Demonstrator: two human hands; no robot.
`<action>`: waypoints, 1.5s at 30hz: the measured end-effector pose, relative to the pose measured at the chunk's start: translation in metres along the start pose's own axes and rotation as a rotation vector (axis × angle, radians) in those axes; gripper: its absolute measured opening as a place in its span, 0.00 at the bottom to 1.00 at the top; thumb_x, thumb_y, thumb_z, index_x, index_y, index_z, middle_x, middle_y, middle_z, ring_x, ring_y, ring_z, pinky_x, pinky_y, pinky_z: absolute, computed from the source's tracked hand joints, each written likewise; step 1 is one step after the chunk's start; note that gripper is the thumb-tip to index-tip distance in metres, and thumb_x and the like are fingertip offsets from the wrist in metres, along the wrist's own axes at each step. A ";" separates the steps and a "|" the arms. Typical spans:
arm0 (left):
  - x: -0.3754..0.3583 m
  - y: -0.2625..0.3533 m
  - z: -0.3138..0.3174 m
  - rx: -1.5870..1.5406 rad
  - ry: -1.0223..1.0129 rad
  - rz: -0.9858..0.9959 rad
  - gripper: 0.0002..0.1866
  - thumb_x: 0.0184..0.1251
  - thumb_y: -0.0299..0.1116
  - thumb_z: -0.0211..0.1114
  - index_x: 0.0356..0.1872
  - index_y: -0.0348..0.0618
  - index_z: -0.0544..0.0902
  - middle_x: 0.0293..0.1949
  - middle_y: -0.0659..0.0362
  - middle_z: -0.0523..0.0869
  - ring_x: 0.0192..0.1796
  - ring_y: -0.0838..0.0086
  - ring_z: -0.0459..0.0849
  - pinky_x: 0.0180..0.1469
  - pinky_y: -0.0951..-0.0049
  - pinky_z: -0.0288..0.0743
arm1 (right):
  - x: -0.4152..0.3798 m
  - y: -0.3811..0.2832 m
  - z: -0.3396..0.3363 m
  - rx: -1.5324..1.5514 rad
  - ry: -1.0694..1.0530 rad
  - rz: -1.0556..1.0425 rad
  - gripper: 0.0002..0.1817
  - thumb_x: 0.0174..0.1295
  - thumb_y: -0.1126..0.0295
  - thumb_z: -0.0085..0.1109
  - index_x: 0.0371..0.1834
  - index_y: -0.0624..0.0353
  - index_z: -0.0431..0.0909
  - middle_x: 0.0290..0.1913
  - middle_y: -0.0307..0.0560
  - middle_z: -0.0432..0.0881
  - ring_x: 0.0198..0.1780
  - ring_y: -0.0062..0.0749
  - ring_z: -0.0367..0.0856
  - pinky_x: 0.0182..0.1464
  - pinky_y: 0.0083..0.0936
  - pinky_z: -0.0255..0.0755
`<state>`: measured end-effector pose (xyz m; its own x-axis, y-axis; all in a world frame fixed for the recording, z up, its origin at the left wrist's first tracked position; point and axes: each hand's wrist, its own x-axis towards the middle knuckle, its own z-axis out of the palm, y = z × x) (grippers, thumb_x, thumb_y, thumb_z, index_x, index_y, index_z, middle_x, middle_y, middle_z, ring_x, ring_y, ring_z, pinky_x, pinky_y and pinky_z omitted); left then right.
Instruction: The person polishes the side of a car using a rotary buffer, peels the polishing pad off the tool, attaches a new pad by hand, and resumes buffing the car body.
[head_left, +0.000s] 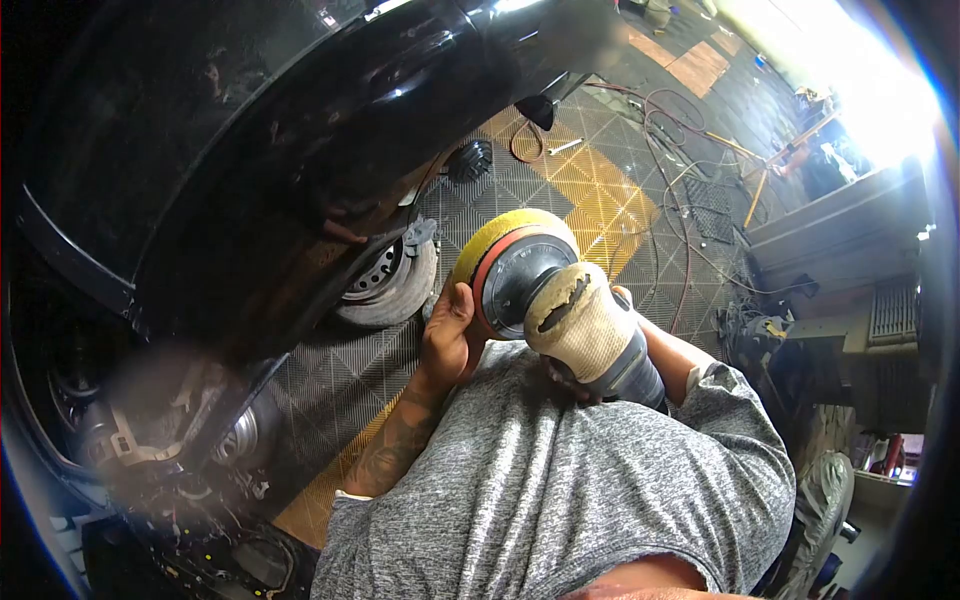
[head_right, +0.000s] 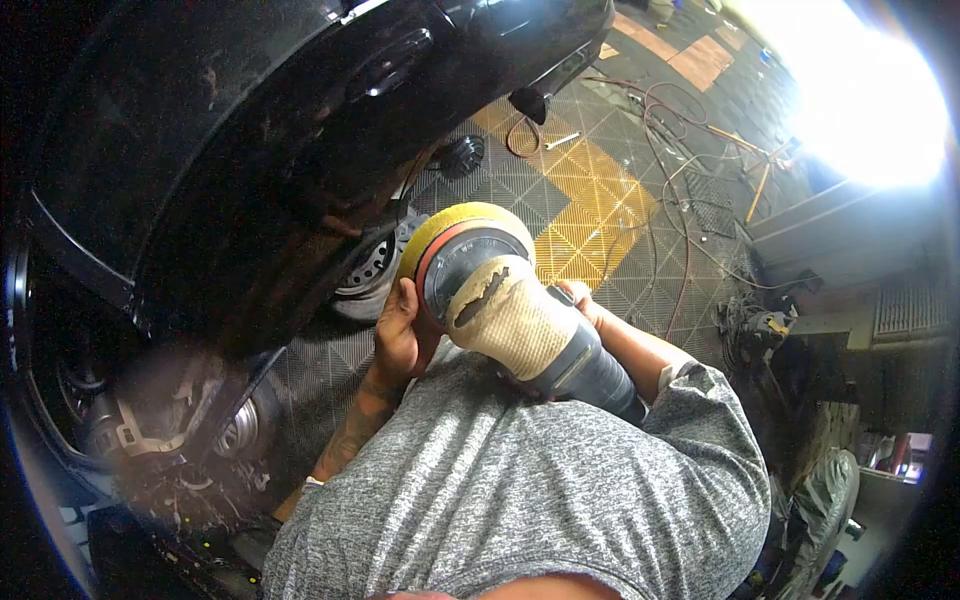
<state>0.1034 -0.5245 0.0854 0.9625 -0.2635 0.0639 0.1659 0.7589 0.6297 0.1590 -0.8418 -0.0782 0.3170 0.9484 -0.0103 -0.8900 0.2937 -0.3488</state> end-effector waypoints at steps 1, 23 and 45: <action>0.001 0.000 0.002 -0.003 0.020 -0.001 0.24 0.87 0.44 0.43 0.73 0.40 0.68 0.70 0.52 0.77 0.72 0.62 0.75 0.75 0.55 0.68 | -0.003 0.001 -0.003 -0.006 0.009 0.010 0.53 0.55 0.34 0.65 0.81 0.49 0.62 0.79 0.64 0.62 0.75 0.64 0.66 0.74 0.60 0.63; 0.024 0.003 0.031 -0.391 -0.232 -0.236 0.35 0.74 0.40 0.67 0.77 0.45 0.64 0.77 0.49 0.65 0.79 0.66 0.64 0.79 0.58 0.64 | 0.074 -0.037 0.144 -0.153 -0.072 0.534 0.58 0.50 0.51 0.79 0.75 0.81 0.57 0.69 0.66 0.75 0.67 0.44 0.78 0.72 0.37 0.68; 0.007 -0.020 -0.027 0.314 -0.464 -0.072 0.36 0.68 0.52 0.71 0.68 0.37 0.74 0.71 0.52 0.75 0.76 0.59 0.67 0.78 0.55 0.54 | 0.041 -0.030 0.156 -1.136 0.513 -0.158 0.55 0.32 0.47 0.88 0.62 0.73 0.75 0.52 0.56 0.85 0.56 0.42 0.83 0.64 0.38 0.75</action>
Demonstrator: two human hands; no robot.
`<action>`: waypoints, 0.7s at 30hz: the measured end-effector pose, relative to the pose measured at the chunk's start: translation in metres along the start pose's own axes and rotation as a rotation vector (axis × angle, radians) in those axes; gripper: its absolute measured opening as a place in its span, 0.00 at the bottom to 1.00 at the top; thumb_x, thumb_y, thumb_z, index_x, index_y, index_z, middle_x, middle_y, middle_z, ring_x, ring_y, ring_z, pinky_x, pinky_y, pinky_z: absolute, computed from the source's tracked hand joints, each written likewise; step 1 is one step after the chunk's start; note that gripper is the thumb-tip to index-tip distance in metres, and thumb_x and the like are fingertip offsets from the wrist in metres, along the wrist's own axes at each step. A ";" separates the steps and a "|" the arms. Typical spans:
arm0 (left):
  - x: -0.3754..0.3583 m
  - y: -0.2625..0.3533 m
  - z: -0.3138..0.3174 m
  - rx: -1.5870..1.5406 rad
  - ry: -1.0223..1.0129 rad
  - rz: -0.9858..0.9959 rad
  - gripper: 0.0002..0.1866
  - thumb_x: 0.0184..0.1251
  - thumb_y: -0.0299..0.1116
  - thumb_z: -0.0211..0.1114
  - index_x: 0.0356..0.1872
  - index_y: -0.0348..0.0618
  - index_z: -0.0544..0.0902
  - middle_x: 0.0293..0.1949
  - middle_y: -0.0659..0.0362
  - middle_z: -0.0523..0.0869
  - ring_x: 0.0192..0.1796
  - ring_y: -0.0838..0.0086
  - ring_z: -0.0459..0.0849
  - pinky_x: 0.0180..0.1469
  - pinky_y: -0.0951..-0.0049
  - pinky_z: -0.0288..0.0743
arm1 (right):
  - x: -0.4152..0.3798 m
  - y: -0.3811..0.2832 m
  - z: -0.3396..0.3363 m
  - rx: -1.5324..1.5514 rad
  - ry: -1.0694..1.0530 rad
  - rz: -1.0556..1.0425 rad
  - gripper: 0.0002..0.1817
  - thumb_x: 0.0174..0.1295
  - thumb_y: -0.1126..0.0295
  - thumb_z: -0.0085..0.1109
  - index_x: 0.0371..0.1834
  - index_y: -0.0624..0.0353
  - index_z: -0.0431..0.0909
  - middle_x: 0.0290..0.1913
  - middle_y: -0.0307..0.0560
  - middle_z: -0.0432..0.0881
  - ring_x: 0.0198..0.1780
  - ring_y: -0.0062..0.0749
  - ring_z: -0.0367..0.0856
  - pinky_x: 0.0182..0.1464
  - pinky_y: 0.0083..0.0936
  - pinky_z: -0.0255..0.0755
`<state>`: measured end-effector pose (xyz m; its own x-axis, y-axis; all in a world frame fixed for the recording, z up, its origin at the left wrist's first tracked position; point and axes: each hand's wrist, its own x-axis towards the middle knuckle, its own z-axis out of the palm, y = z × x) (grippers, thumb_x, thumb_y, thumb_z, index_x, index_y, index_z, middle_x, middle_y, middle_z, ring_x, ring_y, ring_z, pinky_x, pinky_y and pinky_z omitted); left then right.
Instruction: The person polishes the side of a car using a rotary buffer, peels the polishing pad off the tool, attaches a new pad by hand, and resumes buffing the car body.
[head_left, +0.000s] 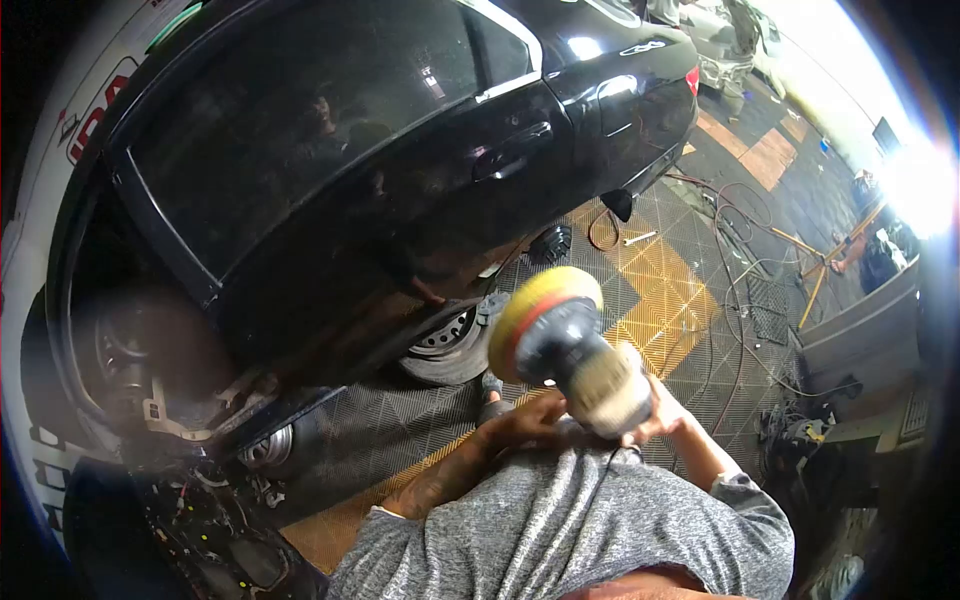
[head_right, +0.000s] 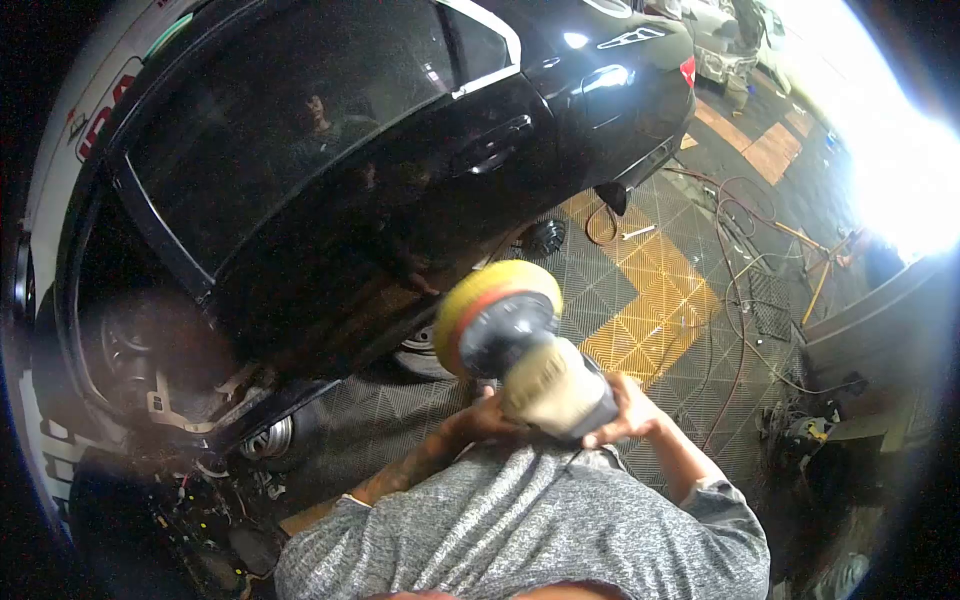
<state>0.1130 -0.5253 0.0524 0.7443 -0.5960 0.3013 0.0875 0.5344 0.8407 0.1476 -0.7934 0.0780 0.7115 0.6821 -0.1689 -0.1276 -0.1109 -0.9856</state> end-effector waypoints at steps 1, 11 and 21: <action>0.003 0.002 -0.004 0.201 -0.056 0.022 0.38 0.66 0.51 0.73 0.69 0.36 0.72 0.70 0.51 0.75 0.75 0.59 0.68 0.77 0.55 0.58 | 0.015 0.001 0.003 0.014 -0.010 0.012 0.55 0.33 0.45 0.87 0.61 0.74 0.75 0.51 0.57 0.85 0.56 0.45 0.83 0.64 0.39 0.75; 0.056 0.039 -0.090 -0.062 0.385 0.147 0.39 0.55 0.46 0.77 0.64 0.41 0.69 0.52 0.52 0.80 0.60 0.59 0.80 0.60 0.53 0.80 | 0.069 0.031 0.035 0.077 0.071 0.233 0.39 0.48 0.52 0.84 0.56 0.68 0.79 0.48 0.47 0.87 0.51 0.31 0.85 0.60 0.31 0.75; 0.069 0.067 -0.226 0.023 0.305 0.022 0.36 0.48 0.39 0.79 0.60 0.38 0.76 0.51 0.52 0.84 0.55 0.65 0.84 0.62 0.60 0.77 | 0.244 0.070 0.068 -0.235 0.425 0.214 0.32 0.46 0.54 0.84 0.50 0.63 0.83 0.42 0.48 0.90 0.43 0.33 0.88 0.51 0.34 0.80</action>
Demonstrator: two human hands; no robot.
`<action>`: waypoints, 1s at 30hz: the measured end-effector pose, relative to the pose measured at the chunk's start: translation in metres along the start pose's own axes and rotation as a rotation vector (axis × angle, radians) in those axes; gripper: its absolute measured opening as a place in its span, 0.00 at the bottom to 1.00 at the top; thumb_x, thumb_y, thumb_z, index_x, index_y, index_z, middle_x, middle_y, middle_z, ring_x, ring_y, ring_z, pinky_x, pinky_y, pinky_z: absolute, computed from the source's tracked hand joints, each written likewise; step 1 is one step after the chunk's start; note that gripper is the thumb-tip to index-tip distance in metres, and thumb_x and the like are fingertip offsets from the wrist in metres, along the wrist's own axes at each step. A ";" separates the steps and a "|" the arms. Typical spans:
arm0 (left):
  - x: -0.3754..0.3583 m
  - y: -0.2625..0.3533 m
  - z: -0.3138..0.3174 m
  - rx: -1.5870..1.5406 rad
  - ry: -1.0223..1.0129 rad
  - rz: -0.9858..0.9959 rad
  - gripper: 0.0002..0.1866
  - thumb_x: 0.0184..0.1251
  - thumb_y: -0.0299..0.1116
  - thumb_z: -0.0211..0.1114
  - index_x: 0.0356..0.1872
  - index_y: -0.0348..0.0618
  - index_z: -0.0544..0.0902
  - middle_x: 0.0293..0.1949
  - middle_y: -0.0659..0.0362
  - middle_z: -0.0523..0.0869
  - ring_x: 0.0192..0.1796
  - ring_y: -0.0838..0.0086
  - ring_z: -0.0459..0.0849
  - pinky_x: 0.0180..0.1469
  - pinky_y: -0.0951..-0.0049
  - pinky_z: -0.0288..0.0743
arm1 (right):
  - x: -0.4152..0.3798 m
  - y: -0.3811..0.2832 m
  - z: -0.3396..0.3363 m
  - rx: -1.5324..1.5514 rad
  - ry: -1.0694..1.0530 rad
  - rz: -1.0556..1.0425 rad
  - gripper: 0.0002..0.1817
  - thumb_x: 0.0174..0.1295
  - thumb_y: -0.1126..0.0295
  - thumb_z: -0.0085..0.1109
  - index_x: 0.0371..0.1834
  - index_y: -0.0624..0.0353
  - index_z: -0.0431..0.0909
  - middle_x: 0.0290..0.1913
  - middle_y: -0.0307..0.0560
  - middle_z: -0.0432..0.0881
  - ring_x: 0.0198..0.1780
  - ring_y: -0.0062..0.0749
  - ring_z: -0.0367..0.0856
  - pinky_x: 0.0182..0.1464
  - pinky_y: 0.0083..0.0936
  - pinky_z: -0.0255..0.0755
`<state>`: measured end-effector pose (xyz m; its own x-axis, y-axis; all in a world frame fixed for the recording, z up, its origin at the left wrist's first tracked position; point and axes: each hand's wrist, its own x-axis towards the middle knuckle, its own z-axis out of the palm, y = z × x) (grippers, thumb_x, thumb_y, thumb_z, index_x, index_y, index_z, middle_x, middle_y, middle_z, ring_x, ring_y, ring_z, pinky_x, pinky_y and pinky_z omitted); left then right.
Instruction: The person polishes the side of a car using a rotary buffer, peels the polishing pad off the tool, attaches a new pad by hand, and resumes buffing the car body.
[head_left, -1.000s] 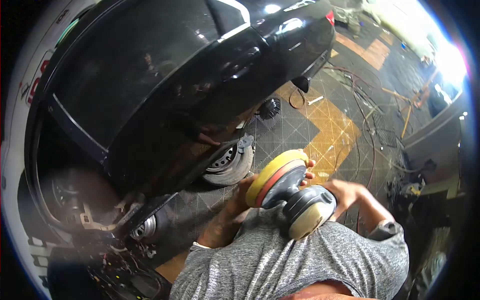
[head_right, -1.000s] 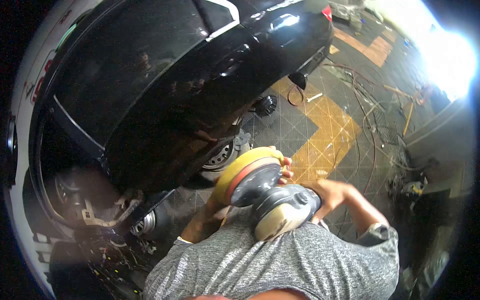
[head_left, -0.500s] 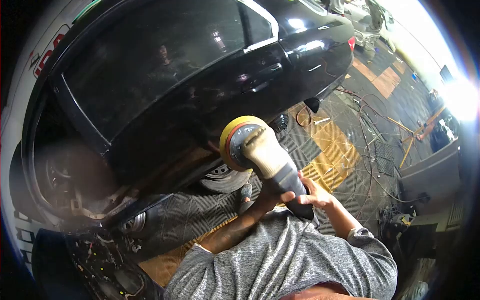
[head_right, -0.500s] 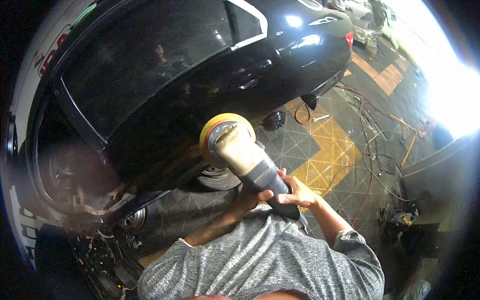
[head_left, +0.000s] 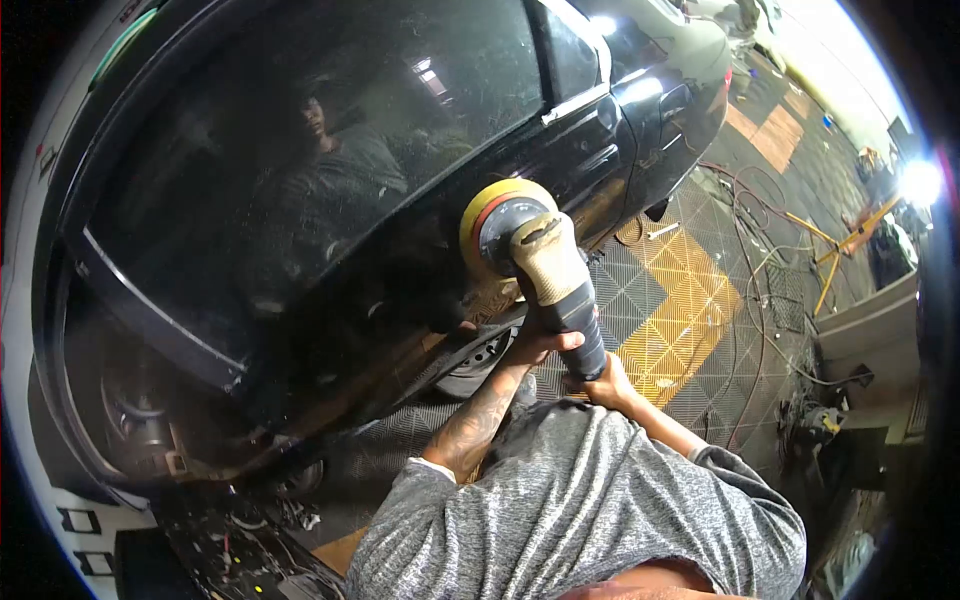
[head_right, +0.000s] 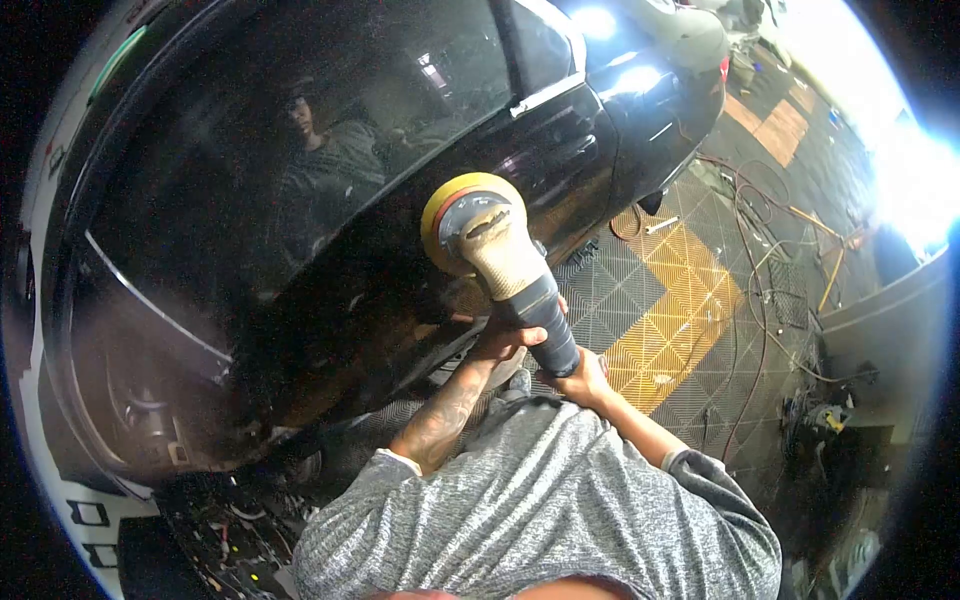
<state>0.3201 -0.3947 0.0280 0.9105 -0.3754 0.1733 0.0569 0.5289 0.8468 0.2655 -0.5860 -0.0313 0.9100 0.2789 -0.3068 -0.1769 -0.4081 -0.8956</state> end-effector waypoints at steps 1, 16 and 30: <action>0.000 0.003 -0.011 0.014 0.015 0.007 0.36 0.47 0.38 0.79 0.60 0.38 0.76 0.51 0.52 0.84 0.55 0.65 0.84 0.62 0.60 0.77 | 0.011 0.002 0.011 -0.012 0.007 0.000 0.33 0.46 0.53 0.84 0.51 0.62 0.83 0.43 0.49 0.90 0.44 0.34 0.88 0.52 0.35 0.80; -0.001 -0.010 -0.064 0.139 0.065 -0.038 0.36 0.48 0.32 0.79 0.62 0.41 0.75 0.52 0.55 0.83 0.56 0.66 0.83 0.64 0.61 0.76 | 0.043 0.011 0.043 0.091 0.005 -0.014 0.32 0.41 0.59 0.87 0.47 0.62 0.82 0.42 0.48 0.88 0.43 0.33 0.87 0.47 0.36 0.82; -0.010 -0.001 -0.052 0.158 0.139 0.028 0.35 0.46 0.37 0.75 0.59 0.38 0.77 0.50 0.53 0.83 0.53 0.66 0.82 0.60 0.63 0.74 | 0.038 -0.029 0.030 0.191 -0.046 0.081 0.21 0.50 0.66 0.78 0.44 0.64 0.83 0.36 0.47 0.89 0.38 0.28 0.87 0.44 0.31 0.80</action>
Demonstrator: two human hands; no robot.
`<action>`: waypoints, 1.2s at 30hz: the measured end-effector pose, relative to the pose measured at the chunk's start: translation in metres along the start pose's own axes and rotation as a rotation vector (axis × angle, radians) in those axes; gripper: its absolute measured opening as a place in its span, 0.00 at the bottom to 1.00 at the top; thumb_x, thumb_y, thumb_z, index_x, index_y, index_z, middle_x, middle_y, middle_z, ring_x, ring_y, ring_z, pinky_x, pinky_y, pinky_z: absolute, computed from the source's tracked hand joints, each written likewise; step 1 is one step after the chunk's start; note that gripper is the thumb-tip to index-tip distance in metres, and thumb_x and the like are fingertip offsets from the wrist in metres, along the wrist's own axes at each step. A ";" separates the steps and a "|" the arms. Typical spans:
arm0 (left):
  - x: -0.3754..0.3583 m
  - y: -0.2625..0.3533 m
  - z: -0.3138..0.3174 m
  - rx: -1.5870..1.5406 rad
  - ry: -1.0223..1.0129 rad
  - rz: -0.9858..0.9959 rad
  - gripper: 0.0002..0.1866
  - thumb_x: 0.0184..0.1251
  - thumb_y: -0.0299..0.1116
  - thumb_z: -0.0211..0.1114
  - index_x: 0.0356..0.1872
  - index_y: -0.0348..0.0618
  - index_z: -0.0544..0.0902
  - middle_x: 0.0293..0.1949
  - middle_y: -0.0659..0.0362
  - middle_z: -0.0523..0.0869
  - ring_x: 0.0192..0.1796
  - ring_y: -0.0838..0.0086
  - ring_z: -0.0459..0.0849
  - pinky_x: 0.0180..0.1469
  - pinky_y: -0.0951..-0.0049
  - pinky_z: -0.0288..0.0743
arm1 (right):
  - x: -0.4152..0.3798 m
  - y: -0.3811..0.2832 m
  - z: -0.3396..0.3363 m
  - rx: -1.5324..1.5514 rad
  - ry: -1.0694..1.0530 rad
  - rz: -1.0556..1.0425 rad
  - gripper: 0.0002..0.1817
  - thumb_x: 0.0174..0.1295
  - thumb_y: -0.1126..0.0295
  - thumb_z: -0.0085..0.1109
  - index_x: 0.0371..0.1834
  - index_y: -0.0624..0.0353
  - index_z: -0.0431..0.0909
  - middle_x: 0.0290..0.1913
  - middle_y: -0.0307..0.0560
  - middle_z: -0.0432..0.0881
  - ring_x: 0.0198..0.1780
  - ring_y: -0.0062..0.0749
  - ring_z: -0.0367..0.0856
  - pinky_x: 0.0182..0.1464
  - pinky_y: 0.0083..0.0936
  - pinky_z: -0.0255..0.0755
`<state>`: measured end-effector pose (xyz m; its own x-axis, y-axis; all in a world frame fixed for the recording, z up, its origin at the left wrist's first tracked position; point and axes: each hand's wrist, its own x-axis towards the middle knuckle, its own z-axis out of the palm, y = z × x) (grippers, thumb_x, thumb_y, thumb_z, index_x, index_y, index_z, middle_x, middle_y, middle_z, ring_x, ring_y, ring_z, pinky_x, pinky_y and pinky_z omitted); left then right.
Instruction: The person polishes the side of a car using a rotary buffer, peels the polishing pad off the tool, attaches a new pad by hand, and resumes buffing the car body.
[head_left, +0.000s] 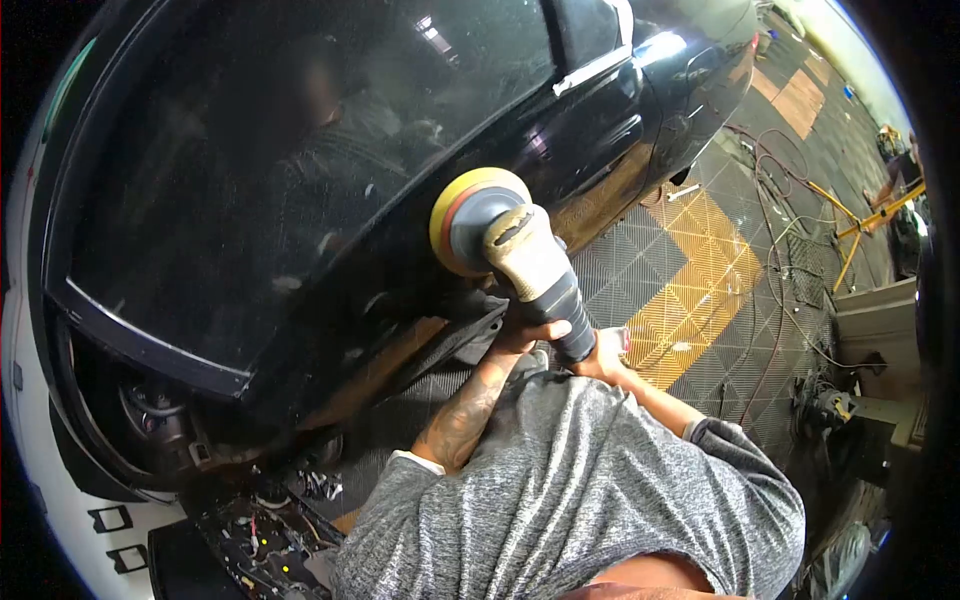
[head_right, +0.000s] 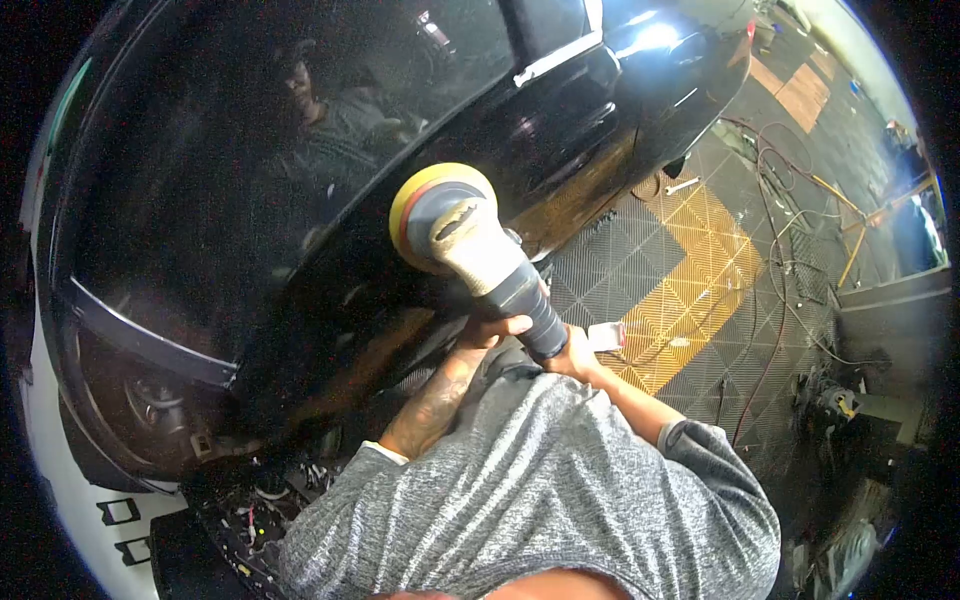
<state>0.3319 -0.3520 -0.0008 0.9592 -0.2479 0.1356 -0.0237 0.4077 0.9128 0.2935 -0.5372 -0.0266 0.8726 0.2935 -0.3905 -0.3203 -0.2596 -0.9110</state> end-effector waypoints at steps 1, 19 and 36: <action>-0.009 0.007 0.002 -0.025 0.031 -0.007 0.34 0.46 0.37 0.75 0.59 0.38 0.77 0.49 0.53 0.83 0.53 0.66 0.81 0.60 0.63 0.75 | 0.009 0.024 0.007 0.065 -0.021 -0.016 0.20 0.49 0.67 0.78 0.43 0.64 0.83 0.35 0.47 0.89 0.38 0.29 0.87 0.44 0.31 0.80; -0.048 0.020 -0.026 -0.140 0.017 0.003 0.35 0.46 0.33 0.77 0.59 0.38 0.77 0.49 0.53 0.84 0.53 0.65 0.83 0.63 0.61 0.76 | -0.009 0.013 0.048 -0.290 -0.158 -0.075 0.30 0.49 0.61 0.81 0.53 0.66 0.81 0.46 0.52 0.89 0.48 0.32 0.87 0.53 0.32 0.80; -0.153 0.048 -0.059 -0.153 0.087 0.044 0.39 0.46 0.33 0.76 0.64 0.41 0.71 0.54 0.54 0.78 0.59 0.66 0.78 0.66 0.62 0.72 | -0.032 0.046 0.098 -0.130 -0.433 -0.351 0.41 0.54 0.53 0.80 0.65 0.69 0.75 0.53 0.56 0.87 0.57 0.37 0.83 0.63 0.36 0.73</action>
<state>0.2002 -0.2428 -0.0008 0.9792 -0.1525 0.1338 -0.0292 0.5467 0.8368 0.2149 -0.4681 -0.0694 0.6793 0.7254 -0.1109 0.0335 -0.1817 -0.9828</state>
